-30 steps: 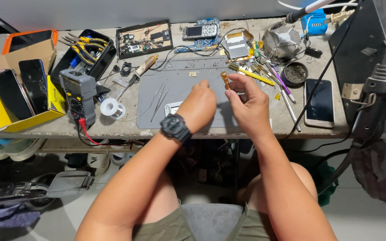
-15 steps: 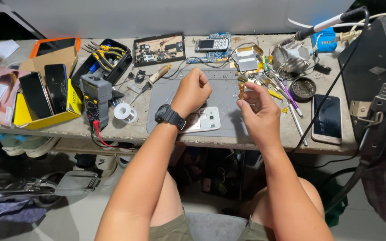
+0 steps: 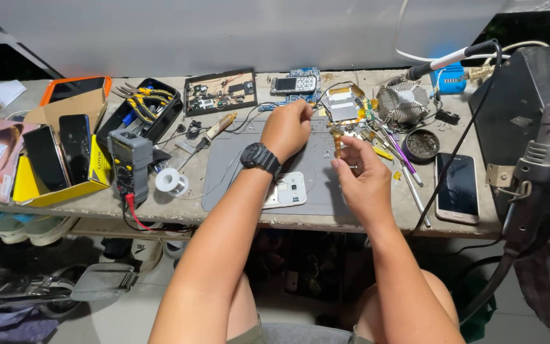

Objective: Repairing a smartphone by disassembling and inspecting internal components

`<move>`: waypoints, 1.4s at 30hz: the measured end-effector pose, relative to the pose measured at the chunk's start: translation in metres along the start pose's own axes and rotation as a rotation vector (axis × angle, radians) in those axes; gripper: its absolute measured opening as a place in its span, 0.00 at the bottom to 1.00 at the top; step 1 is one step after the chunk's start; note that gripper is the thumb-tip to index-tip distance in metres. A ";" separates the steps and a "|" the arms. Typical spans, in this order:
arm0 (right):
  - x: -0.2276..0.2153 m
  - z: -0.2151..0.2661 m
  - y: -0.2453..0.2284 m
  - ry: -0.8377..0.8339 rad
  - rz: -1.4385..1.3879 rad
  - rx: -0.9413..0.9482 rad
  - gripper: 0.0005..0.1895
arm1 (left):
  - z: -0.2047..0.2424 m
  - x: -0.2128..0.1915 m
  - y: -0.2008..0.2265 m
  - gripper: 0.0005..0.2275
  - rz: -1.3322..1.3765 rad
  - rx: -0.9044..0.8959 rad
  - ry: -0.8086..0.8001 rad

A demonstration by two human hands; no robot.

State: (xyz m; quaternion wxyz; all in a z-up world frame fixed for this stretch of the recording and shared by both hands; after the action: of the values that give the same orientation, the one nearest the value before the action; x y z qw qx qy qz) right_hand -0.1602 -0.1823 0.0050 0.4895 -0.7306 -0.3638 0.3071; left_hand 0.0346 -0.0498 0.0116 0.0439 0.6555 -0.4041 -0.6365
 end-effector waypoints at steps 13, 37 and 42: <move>0.008 0.011 -0.040 0.016 0.007 -0.225 0.10 | 0.152 -0.086 0.042 0.25 0.120 0.150 -0.186; 0.053 0.015 -0.036 -0.128 0.001 -0.362 0.32 | 0.161 -0.028 -0.002 0.31 0.117 0.147 -0.189; 0.053 0.017 -0.041 -0.143 0.029 -0.403 0.32 | 0.162 -0.032 0.001 0.31 0.135 0.138 -0.195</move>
State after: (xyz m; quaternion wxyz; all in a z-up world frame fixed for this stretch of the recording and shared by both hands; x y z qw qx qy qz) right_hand -0.1543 -0.1193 0.0333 0.3020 -0.7950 -0.4414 0.2863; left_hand -0.1027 0.0418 0.0075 0.0018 0.5634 -0.4924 -0.6634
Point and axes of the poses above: each hand's wrist, its own z-axis away from the middle knuckle, its own x-axis out of the palm, y = z × x, the point moved 5 cm from there along -z, towards the middle knuckle, and after that the axes turned 1 degree about y, right-handed, at the moved point
